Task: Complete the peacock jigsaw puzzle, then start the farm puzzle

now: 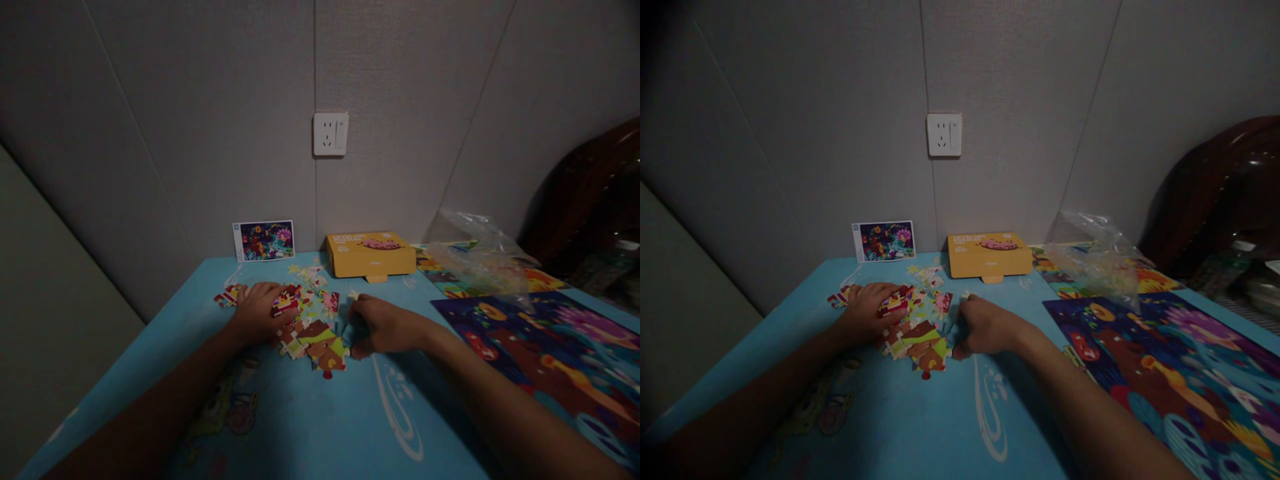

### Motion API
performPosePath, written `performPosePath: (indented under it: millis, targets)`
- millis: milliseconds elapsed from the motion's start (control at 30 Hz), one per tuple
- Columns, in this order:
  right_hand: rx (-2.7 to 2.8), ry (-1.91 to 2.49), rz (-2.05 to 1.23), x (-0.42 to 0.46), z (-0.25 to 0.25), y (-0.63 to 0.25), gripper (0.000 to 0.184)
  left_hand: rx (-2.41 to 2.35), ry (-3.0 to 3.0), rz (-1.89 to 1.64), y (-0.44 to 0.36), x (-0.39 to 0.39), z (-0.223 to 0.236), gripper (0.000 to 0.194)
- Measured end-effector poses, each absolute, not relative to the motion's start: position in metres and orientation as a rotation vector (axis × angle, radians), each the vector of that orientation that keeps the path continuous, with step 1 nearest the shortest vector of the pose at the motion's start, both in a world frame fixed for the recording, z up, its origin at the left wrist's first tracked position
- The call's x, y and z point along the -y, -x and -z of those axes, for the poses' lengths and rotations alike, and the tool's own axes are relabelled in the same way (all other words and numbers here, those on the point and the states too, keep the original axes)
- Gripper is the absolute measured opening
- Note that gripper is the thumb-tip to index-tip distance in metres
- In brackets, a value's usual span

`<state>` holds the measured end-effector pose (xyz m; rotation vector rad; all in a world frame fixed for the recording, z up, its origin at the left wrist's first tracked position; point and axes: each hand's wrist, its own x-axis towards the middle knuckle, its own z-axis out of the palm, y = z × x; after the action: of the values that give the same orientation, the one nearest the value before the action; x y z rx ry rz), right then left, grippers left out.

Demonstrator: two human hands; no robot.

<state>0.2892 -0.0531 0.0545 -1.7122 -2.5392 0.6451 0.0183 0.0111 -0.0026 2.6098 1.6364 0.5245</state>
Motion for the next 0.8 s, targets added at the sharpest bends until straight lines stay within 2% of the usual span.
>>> performPosePath:
  millis: [133, 233, 333, 400, 567, 800]
  targets:
    - [2.398, 1.696, -0.657, 0.050, -0.054, -0.288, 0.037, -1.563, -2.591, -0.523, -0.020, -0.005, -0.002, 0.051]
    - [2.251, 1.722, -0.446, 0.042, -0.048, -0.292, 0.020, -1.454, -2.623, -0.499, -0.020, -0.003, -0.004, 0.054]
    - [2.114, 1.764, -0.224, 0.033, -0.042, -0.296, 0.016, -1.350, -2.668, -0.449, -0.019, -0.002, -0.003, 0.055]
    - [2.137, 1.745, -0.179, 0.031, -0.037, -0.298, 0.018, -1.290, -2.694, -0.415, -0.019, -0.001, -0.003, 0.054]
    - [2.452, 1.527, -0.292, 0.040, -0.033, -0.294, 0.041, -1.135, -2.728, -0.392, -0.018, 0.002, -0.006, 0.055]
    - [2.546, 1.419, -0.288, 0.045, -0.036, -0.294, 0.041, -0.925, -2.721, -0.389, -0.019, 0.009, -0.015, 0.048]
